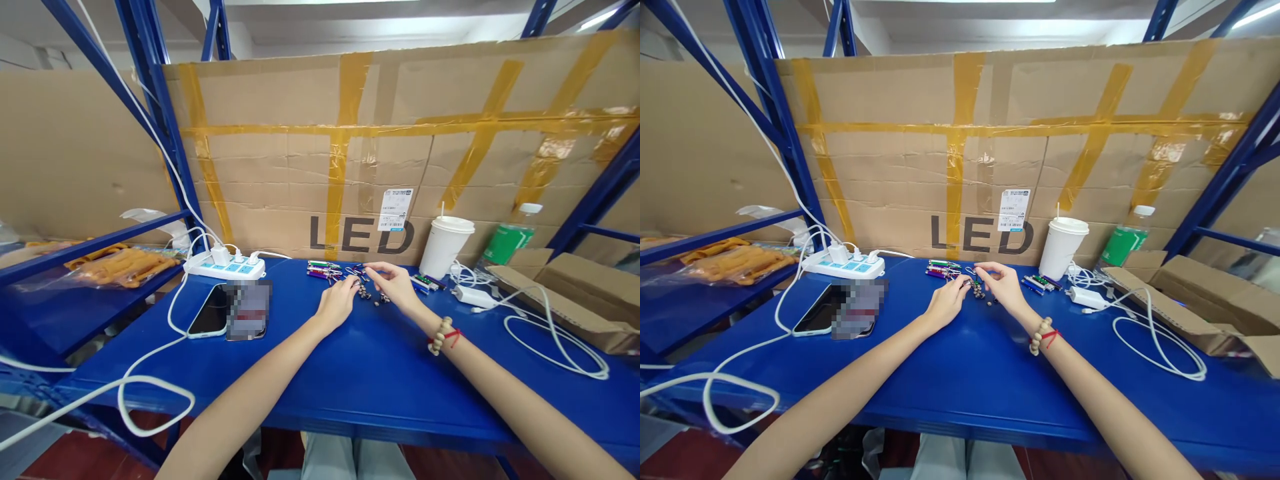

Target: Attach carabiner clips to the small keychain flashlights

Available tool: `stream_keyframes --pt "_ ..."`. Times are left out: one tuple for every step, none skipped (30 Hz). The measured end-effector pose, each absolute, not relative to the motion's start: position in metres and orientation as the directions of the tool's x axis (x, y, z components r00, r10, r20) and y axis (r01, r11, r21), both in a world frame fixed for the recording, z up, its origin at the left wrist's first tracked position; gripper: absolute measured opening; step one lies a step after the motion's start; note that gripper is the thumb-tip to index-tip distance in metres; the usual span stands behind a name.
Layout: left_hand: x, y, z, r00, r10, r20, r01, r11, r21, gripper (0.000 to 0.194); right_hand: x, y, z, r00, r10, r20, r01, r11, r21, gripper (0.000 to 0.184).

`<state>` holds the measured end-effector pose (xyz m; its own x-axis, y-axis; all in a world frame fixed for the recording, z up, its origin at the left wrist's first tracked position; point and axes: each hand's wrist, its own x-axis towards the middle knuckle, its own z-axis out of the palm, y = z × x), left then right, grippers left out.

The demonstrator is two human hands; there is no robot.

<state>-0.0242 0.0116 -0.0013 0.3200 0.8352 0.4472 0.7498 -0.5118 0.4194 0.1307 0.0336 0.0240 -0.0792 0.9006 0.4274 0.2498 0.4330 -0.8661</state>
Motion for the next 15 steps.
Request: stream_keyframes --pt "-0.024 0.012 -0.001 0.318 0.837 0.445 0.742 -0.512 0.432 0.029 0.128 0.034 0.024 -0.081 0.912 0.403 0.21 0.411 -0.887 0.052" --pt "-0.024 0.012 -0.001 0.316 0.84 0.44 0.733 -0.511 0.449 0.028 0.127 0.035 0.023 -0.095 0.922 0.374 0.183 0.386 -0.904 0.053" --pt "-0.024 0.013 -0.001 0.312 0.842 0.44 0.72 -0.512 0.468 0.028 0.129 0.036 0.021 -0.123 0.931 0.344 0.172 0.362 -0.916 0.053" --pt "-0.023 0.014 -0.002 0.308 0.84 0.446 0.703 -0.517 0.489 0.028 0.131 0.036 0.02 -0.133 0.932 0.337 0.169 0.356 -0.919 0.052" --pt "-0.023 0.016 -0.002 0.31 0.833 0.458 0.68 -0.531 0.505 0.028 0.135 0.036 0.018 -0.146 0.932 0.332 0.169 0.354 -0.92 0.051" --pt "-0.022 0.017 -0.003 0.309 0.82 0.482 0.658 -0.55 0.515 0.027 0.139 0.037 0.017 -0.151 0.927 0.342 0.174 0.366 -0.914 0.05" --pt "-0.022 0.019 -0.004 0.316 0.803 0.505 0.636 -0.574 0.515 0.026 0.142 0.037 0.017 -0.158 0.926 0.343 0.185 0.369 -0.911 0.048" --pt "-0.021 0.02 -0.005 0.326 0.784 0.528 0.62 -0.599 0.507 0.025 0.146 0.038 0.016 -0.165 0.922 0.351 0.191 0.379 -0.905 0.047" --pt "-0.02 0.022 -0.006 0.334 0.768 0.547 0.61 -0.619 0.495 0.024 0.148 0.038 0.016 -0.168 0.918 0.359 0.196 0.388 -0.901 0.046" --pt "-0.019 0.023 -0.007 0.34 0.756 0.559 0.609 -0.63 0.482 0.023 0.149 0.039 0.017 -0.171 0.917 0.361 0.199 0.391 -0.899 0.045" --pt "-0.018 0.024 -0.008 0.343 0.75 0.566 0.612 -0.635 0.471 0.023 0.15 0.04 0.017 -0.172 0.915 0.364 0.2 0.395 -0.897 0.044" --pt "-0.018 0.024 -0.008 0.338 0.75 0.569 0.62 -0.632 0.465 0.023 0.149 0.04 0.017 -0.172 0.916 0.363 0.2 0.393 -0.897 0.044" --pt "-0.017 0.024 -0.008 0.34 0.754 0.562 0.626 -0.627 0.463 0.023 0.149 0.04 0.017 -0.177 0.914 0.365 0.201 0.397 -0.896 0.043" --pt "-0.017 0.024 -0.008 0.344 0.757 0.556 0.625 -0.626 0.465 0.023 0.148 0.04 0.016 -0.18 0.91 0.373 0.199 0.405 -0.892 0.043" --pt "-0.017 0.023 -0.007 0.352 0.751 0.559 0.624 -0.633 0.458 0.023 0.148 0.04 0.016 -0.187 0.905 0.382 0.198 0.415 -0.888 0.041"
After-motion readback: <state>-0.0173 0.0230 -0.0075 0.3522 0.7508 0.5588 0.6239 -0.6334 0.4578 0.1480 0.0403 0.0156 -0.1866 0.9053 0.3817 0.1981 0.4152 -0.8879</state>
